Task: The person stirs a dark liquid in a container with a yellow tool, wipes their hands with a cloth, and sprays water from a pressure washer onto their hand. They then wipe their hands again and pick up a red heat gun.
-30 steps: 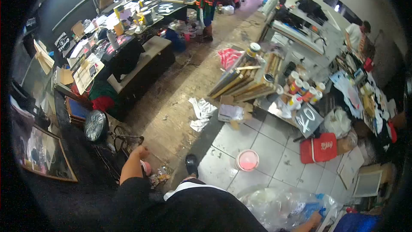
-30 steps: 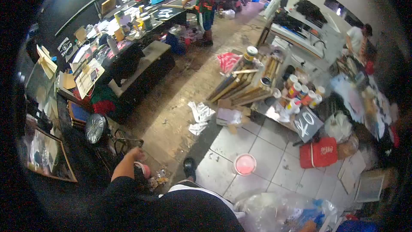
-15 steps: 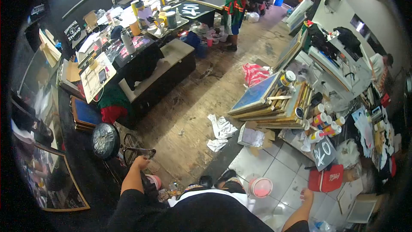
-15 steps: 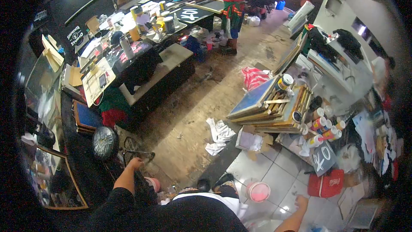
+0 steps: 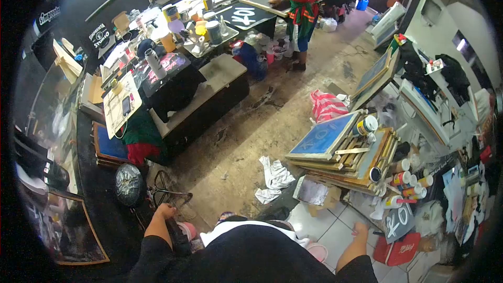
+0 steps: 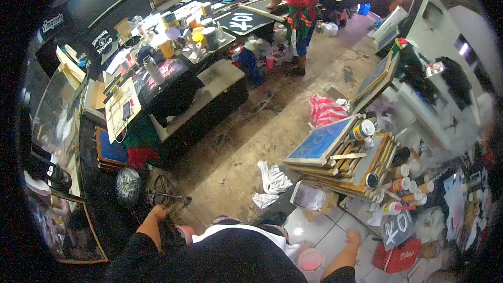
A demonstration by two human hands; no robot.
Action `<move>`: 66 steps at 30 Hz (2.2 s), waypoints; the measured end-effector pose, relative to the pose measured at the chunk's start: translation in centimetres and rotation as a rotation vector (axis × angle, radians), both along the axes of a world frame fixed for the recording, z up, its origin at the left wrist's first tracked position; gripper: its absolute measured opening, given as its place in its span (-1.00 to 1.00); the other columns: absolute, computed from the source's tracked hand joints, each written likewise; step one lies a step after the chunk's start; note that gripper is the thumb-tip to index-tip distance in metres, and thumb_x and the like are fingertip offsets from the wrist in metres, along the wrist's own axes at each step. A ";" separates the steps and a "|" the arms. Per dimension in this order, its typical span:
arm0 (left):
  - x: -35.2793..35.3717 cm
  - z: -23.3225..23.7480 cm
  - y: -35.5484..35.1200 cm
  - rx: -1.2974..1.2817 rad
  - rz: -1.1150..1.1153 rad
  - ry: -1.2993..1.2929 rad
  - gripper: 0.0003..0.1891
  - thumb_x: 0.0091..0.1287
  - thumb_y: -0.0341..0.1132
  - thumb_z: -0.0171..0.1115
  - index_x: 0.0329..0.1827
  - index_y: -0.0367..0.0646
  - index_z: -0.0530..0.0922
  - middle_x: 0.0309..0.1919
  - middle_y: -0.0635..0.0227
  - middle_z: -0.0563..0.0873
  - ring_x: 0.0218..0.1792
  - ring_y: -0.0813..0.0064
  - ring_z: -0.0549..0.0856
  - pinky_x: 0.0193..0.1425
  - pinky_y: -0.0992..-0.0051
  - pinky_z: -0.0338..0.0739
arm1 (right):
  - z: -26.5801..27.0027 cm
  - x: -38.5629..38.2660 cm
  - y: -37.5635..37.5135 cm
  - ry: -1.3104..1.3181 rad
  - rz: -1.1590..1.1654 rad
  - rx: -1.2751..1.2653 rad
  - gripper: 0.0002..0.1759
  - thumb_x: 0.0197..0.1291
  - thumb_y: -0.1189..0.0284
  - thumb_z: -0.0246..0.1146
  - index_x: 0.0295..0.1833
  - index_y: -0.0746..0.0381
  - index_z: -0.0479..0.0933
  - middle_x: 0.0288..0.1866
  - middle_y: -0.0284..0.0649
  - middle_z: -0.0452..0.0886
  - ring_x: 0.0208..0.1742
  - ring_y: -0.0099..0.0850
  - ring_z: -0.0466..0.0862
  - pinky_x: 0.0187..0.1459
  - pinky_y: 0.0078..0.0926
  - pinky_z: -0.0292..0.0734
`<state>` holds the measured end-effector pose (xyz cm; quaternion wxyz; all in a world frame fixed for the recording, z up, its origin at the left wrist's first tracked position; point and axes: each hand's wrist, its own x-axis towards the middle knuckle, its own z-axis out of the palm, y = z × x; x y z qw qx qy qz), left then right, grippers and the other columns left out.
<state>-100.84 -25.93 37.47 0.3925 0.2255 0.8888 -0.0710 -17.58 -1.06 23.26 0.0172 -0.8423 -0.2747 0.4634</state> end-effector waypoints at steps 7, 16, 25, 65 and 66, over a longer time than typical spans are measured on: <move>-4.5 -4.3 5.8 0.074 0.076 -0.026 -0.58 0.14 -0.15 0.19 -0.02 -0.25 0.58 -0.12 0.05 0.65 -0.10 0.16 0.64 -0.01 0.32 0.48 | -0.4 -8.2 10.6 0.098 0.088 -0.230 -0.57 0.11 0.18 0.10 0.10 0.08 0.41 -0.03 -0.20 0.55 -0.27 -0.26 0.58 -0.22 0.00 0.45; -13.3 -7.9 26.6 0.001 -0.079 -0.110 -0.54 0.14 -0.11 0.18 0.00 -0.26 0.57 -0.07 0.06 0.64 -0.02 0.13 0.60 0.07 0.29 0.45 | -2.3 -18.4 17.7 0.213 0.080 -0.590 -0.62 0.19 0.19 0.09 0.02 0.19 0.41 -0.07 -0.22 0.57 -0.13 -0.25 0.58 -0.04 -0.05 0.42; -26.5 -11.8 51.8 0.321 -0.047 -0.107 -0.63 0.17 -0.16 0.22 -0.04 -0.21 0.58 -0.12 0.07 0.66 -0.03 0.17 0.62 0.06 0.34 0.46 | 0.2 -38.6 36.2 0.454 0.042 -0.751 -0.69 0.20 0.14 0.13 -0.28 0.20 0.47 -0.26 -0.23 0.61 -0.20 -0.32 0.60 -0.13 -0.33 0.49; -32.0 -21.8 123.9 -0.004 -0.111 -0.522 -0.26 0.32 0.26 -0.30 0.19 -0.27 0.40 0.30 0.05 0.29 0.26 0.06 0.35 0.38 0.23 0.14 | 3.2 -65.4 106.1 0.122 0.330 -0.241 -0.81 0.16 0.33 0.09 -0.21 0.16 0.52 -0.39 -0.29 0.58 -0.46 -0.47 0.55 -0.44 -0.49 0.43; -31.5 -18.8 125.0 -0.085 -0.073 -0.571 -0.22 0.30 0.29 -0.31 0.18 -0.28 0.42 0.30 0.04 0.30 0.28 0.06 0.33 0.38 0.21 0.12 | 3.9 -66.4 105.7 0.090 0.261 -0.209 -0.83 0.15 0.33 0.10 -0.25 0.17 0.52 -0.39 -0.30 0.58 -0.45 -0.46 0.55 -0.44 -0.49 0.42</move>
